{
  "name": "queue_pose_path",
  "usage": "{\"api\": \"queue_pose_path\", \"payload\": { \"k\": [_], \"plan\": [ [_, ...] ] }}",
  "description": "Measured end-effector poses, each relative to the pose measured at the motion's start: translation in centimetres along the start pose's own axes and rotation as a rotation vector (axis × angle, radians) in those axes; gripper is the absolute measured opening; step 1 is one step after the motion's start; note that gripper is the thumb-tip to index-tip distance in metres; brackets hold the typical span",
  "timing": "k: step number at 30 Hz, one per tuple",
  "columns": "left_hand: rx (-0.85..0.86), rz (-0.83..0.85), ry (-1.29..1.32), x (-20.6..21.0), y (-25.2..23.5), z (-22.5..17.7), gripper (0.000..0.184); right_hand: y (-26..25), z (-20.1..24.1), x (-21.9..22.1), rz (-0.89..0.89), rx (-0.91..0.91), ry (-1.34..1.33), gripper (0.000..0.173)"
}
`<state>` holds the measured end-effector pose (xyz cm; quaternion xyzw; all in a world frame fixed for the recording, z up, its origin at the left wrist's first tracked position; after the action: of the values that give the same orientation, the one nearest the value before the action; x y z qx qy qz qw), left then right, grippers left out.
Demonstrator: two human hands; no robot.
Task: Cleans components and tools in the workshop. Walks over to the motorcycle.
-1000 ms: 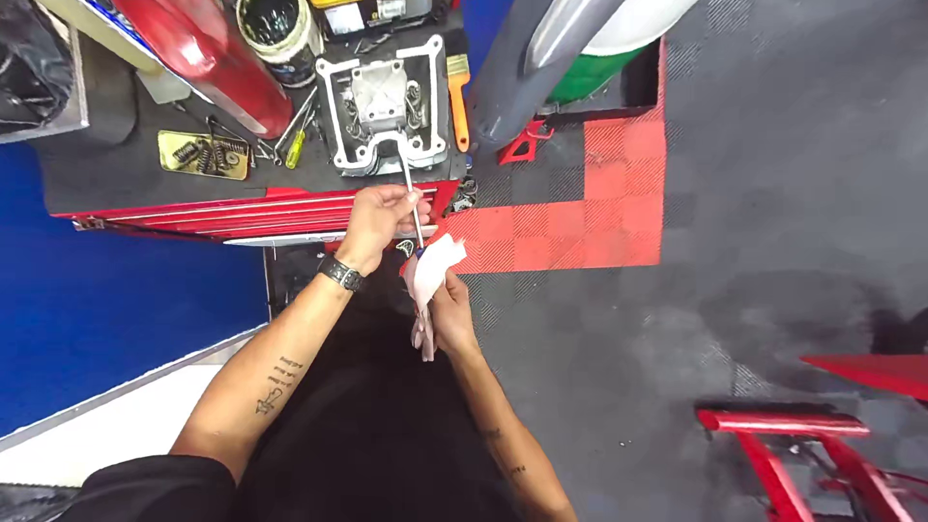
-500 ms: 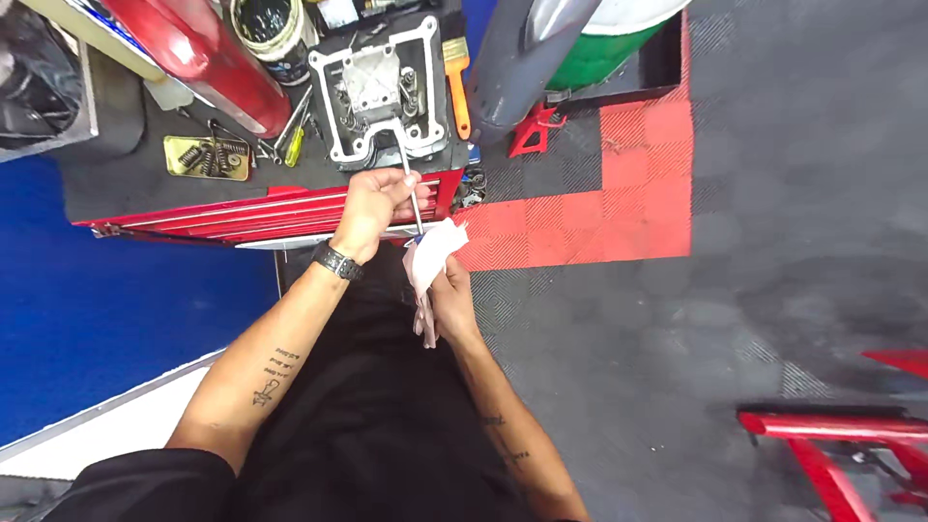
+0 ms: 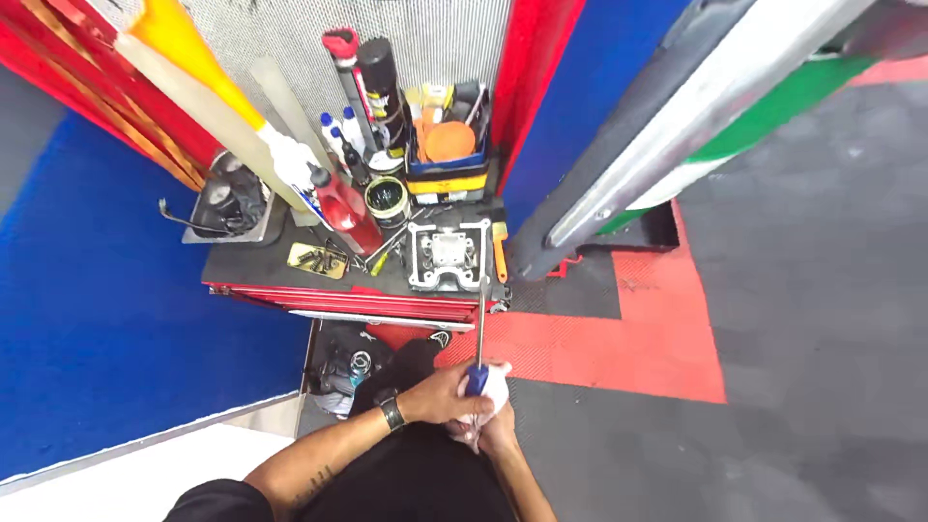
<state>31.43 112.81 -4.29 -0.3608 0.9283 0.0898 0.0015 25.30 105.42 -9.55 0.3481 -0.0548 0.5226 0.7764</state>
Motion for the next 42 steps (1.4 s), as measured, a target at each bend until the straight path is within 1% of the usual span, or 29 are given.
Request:
{"api": "queue_pose_path", "payload": {
  "k": [2,4,5,7,10,12,14,16,18,20,22,24,25,26,27,29,31,32,33,34,35,36,37,38,39,40,42],
  "plan": [
    [0.071,-0.045,-0.02,-0.3,0.0,-0.6,0.056,0.1,0.5,0.1,-0.012,0.016,0.005,0.019],
    [0.138,-0.089,0.038,-0.7,-0.7,-1.1,0.048,-0.2,0.9,0.3,0.022,0.016,-0.015,0.025],
    [0.129,-0.101,0.07,-0.7,-1.4,-1.1,0.045,-0.4,1.1,0.1,0.028,0.018,0.005,0.026],
    [0.059,-0.097,0.11,-0.4,-3.0,-1.3,0.04,-0.5,1.9,-0.5,-0.01,0.01,0.026,0.031],
    [-0.006,-0.006,0.156,1.4,-5.9,-2.2,0.037,0.5,4.5,-1.3,-0.063,-0.068,0.078,0.041],
    [0.021,0.115,0.151,4.2,-7.6,-2.7,0.039,2.4,6.0,-3.1,-0.117,-0.14,0.127,0.039],
    [0.08,0.252,0.11,8.2,-8.5,-3.1,0.047,5.6,6.6,-5.7,-0.21,-0.179,0.189,0.034],
    [0.073,0.405,0.103,13.3,-8.2,-3.7,0.054,10.1,5.9,-8.7,-0.305,-0.204,0.236,0.034],
    [0.06,0.609,0.117,19.7,-6.2,-4.7,0.057,15.7,4.9,-11.9,-0.411,-0.314,0.244,0.033],
    [0.091,0.846,0.045,27.1,-2.2,-5.3,0.058,22.0,3.6,-15.1,-0.547,-0.43,0.2,0.034],
    [0.114,1.066,-0.057,34.6,3.5,-4.6,0.054,28.6,1.9,-18.5,-0.723,-0.554,0.093,0.036],
    [0.087,1.214,-0.115,41.5,9.7,-3.4,0.05,35.7,-0.2,-21.9,-0.946,-0.673,0.016,0.032],
    [0.085,1.293,-0.129,44.2,12.3,-2.7,0.055,38.9,-1.3,-23.3,-1.061,-0.704,-0.009,0.029],
    [0.091,1.356,-0.143,46.2,14.3,-1.7,0.064,41.8,-2.6,-24.3,-1.171,-0.691,-0.056,0.027],
    [0.086,1.416,-0.145,48.2,16.2,-0.8,0.068,44.6,-3.9,-25.1,-1.264,-0.66,-0.109,0.029],
    [0.051,1.541,-0.169,52.2,20.6,-0.1,0.067,50.0,-6.2,-26.4,-1.433,-0.642,-0.204,0.033],
    [0.01,1.736,-0.209,55.9,25.5,0.8,0.06,54.1,-9.5,-27.4,-1.592,-0.679,-0.344,0.035],
    [-0.015,1.841,-0.246,57.3,28.0,1.6,0.059,55.6,-11.7,-27.5,-1.656,-0.714,-0.483,0.035],
    [-0.085,1.949,-0.267,58.5,30.6,2.4,0.062,56.8,-13.9,-27.3,-1.699,-0.761,-0.671,0.033],
    [-0.2,2.051,-0.283,59.4,33.3,3.4,0.066,57.8,-16.1,-26.7,-1.705,-0.802,-0.883,0.032],
    [-0.363,2.153,-0.307,60.2,36.1,4.6,0.077,58.7,-18.2,-25.8,-1.683,-0.843,-1.106,0.033],
    [-0.575,2.262,-0.326,60.7,39.5,5.5,0.091,59.8,-20.0,-24.6,-1.666,-0.883,-1.311,0.033],
    [-0.758,2.376,-0.343,60.8,43.2,6.5,0.098,61.2,-21.7,-23.4,-1.679,-0.931,-1.448,0.032],
    [-0.881,2.461,-0.387,60.6,46.8,7.3,0.098,62.4,-23.4,-22.3,-1.729,-0.976,-1.54,0.032],
    [-0.905,2.535,-0.442,60.7,50.5,8.3,0.092,64.0,-25.5,-21.4,-1.839,-1.006,-1.625,0.031],
    [-0.826,2.557,-0.523,60.4,53.5,9.5,0.082,64.9,-27.8,-20.2,-1.965,-1.01,-1.717,0.03],
    [-0.521,2.516,-0.713,59.0,59.3,11.2,0.056,67.2,-31.9,-16.9,-2.197,-0.981,-1.852,0.029]
  ]
}}
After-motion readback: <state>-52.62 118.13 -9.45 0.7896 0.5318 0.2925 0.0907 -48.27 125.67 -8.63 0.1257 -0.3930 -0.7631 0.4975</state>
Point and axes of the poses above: each hand's wrist, its own y-axis away from the middle knuckle, its own x-axis out of the palm, z = x × y, the point moved 8 cm from there along -y, towards the middle knuckle, and after that the axes turned 4 degrees about -z, right-handed, at the moved point
